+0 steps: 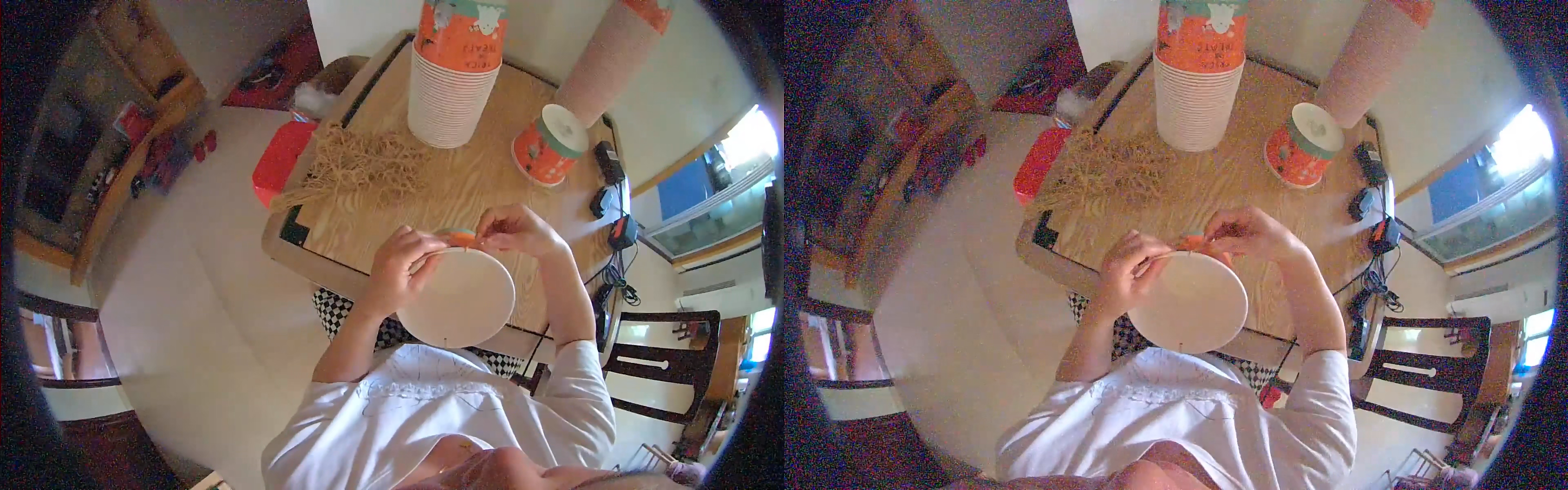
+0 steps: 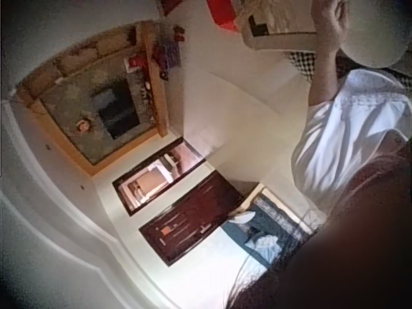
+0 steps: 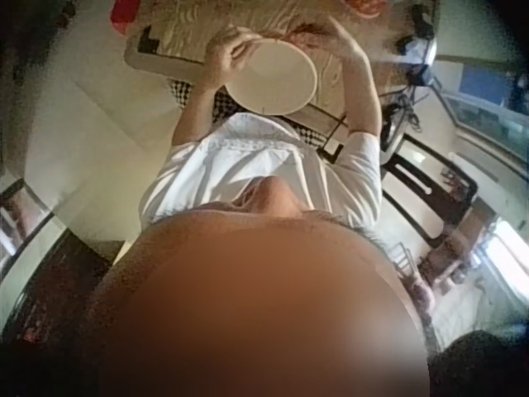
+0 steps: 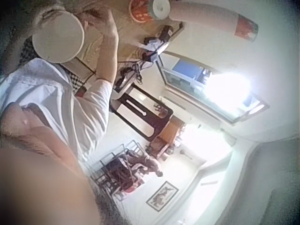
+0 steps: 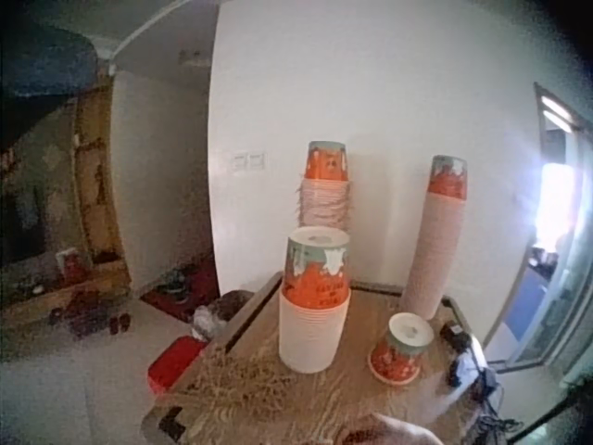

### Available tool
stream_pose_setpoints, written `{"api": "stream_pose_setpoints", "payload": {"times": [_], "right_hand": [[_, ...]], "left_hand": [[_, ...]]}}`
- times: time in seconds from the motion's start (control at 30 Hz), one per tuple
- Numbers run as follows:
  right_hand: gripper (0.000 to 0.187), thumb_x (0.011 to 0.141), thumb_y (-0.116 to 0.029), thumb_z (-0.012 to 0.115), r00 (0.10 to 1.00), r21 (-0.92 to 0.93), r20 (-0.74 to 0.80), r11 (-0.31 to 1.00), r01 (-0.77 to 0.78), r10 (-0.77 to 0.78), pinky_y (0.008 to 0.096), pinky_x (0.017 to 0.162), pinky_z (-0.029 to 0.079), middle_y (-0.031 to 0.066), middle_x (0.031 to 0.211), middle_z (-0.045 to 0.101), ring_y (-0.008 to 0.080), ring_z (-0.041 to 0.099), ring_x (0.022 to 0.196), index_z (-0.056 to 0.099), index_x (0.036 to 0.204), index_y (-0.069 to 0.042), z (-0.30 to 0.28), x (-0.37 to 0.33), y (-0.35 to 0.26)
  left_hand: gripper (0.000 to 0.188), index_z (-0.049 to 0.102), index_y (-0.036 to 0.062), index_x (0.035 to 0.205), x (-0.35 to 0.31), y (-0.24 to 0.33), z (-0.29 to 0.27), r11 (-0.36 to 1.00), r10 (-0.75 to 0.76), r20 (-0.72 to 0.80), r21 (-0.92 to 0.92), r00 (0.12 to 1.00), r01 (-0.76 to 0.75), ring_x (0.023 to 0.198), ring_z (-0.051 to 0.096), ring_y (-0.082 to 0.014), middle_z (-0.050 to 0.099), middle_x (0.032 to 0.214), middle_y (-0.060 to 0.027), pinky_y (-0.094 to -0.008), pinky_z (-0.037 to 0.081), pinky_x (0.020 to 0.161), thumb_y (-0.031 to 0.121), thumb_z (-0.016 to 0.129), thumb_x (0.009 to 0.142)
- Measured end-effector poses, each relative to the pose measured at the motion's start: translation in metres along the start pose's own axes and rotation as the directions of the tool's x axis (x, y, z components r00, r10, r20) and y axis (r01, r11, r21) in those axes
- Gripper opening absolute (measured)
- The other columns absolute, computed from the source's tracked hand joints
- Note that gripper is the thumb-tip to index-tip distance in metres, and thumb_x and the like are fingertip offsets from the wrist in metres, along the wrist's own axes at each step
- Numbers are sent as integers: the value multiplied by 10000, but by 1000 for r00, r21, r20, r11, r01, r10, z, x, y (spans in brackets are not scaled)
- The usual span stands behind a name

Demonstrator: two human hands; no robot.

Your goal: Threading a string through pre-punched holes in a paper bucket to create a handle.

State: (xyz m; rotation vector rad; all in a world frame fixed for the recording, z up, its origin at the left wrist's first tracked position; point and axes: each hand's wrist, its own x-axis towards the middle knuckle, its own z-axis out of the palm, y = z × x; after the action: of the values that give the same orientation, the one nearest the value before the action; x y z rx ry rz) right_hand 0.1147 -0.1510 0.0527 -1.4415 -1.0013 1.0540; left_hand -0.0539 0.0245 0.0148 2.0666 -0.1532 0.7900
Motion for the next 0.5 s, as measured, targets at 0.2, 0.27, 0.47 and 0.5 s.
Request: {"api": "stream_pose_setpoints", "payload": {"times": [0.2, 0.27, 0.47, 0.5], "right_hand": [[97, 821, -71, 642, 998, -158, -46, 987, 33, -41, 209, 536, 416, 15, 739, 588, 65, 528, 642, 606, 843, 16, 6, 1, 19], [84, 831, -68, 632, 994, -182, -85, 982, 55, -72, 217, 559, 436, 21, 747, 593, 74, 544, 670, 607, 838, 12, 8, 2, 21], [81, 847, -64, 603, 990, -64, -142, 997, -35, 26, 190, 542, 430, 10, 725, 585, 56, 546, 673, 582, 899, -5, 3, -3, 24], [81, 847, -64, 603, 990, -61, -139, 997, -38, 29, 190, 542, 430, 10, 725, 585, 56, 546, 673, 582, 899, -5, 0, -6, 26]], "left_hand": [[158, 645, 72, 859, 6, 11, 1, 998, 50, 17, 33, 999, -51, 763, 589, -234, 631, 808, -57, -326, 465, 672, 21, 684, 715], [164, 649, 77, 861, 4, 9, 3, 997, 70, 14, 34, 997, -70, 762, 589, -230, 628, 801, -56, -328, 466, 673, 25, 688, 711], [121, 642, 50, 870, -2, -1, 1, 1000, 23, -89, 7, 996, -23, 801, 597, -219, 635, 842, -65, -310, 465, 721, 26, 660, 753], [139, 635, 47, 869, -2, -2, 2, 999, -31, -186, -35, 982, 25, 775, 595, -219, 630, 833, -70, -308, 464, 692, -1, 657, 740]]}}
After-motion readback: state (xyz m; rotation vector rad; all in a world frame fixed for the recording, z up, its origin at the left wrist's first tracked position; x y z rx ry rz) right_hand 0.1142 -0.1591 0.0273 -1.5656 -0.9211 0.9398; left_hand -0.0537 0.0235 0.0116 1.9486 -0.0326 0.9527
